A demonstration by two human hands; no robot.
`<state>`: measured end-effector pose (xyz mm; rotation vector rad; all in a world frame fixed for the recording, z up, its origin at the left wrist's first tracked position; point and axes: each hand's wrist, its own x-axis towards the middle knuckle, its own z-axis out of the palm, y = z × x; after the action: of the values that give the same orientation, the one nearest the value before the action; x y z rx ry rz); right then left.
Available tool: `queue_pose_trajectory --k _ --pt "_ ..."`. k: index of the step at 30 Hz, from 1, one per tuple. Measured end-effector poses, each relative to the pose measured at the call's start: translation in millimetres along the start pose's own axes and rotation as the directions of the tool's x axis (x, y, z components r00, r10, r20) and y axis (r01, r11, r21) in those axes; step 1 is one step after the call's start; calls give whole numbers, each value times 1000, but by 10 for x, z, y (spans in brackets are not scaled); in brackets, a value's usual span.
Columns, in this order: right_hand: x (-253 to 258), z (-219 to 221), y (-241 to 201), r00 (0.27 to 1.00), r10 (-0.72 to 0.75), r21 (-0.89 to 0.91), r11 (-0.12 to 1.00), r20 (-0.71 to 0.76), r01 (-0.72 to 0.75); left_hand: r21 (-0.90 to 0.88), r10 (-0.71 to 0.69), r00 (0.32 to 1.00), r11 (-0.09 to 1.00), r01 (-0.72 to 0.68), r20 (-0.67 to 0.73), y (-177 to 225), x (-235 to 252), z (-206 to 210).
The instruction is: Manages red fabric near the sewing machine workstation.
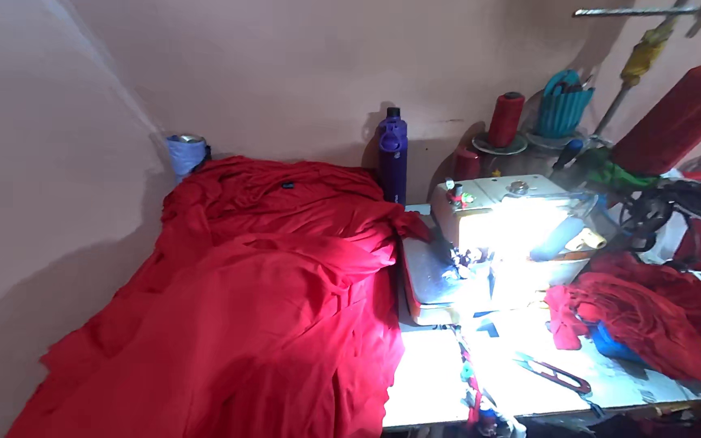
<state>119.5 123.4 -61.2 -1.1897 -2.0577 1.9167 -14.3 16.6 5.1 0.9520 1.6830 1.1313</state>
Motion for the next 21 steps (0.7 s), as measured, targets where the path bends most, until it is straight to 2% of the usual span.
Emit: queue_pose_trajectory --k 2,5,7,9,11,12,14,17,19,21 --pt "-97 -30 -64 1000 -20 46 999 -12 20 80 -14 1000 997 12 25 96 -27 -42" --pt "-266 -104 -376 999 54 11 998 -4 -54 27 -37 994 999 40 -98 357 -166 34" --pt "-336 -118 -452 996 64 19 998 -56 -63 -120 26 978 991 -52 -208 237 -174 129" --pt "-405 -88 -500 990 47 66 997 -131 -38 -349 78 956 920 -178 -281 -5 -136 235" --pt "-438 -91 -714 987 129 43 991 -90 -126 -501 67 956 840 -209 -286 -48 -145 301" --pt "-413 -98 -713 990 132 22 991 -58 -131 -516 74 960 830 -210 -270 -53 -153 319" --pt "-343 -95 -555 995 98 10 995 -24 -98 -440 99 969 877 -192 -226 -36 -154 318" --pt "-305 -85 -522 993 117 2 993 27 -117 -179 94 984 976 -120 -151 117 -135 230" --pt "-301 -84 -590 988 141 -48 989 61 -138 -16 117 989 993 -119 -86 142 -83 151" --pt "-317 -75 -567 991 132 -37 991 17 -132 235 165 986 960 -153 -33 87 -61 70"
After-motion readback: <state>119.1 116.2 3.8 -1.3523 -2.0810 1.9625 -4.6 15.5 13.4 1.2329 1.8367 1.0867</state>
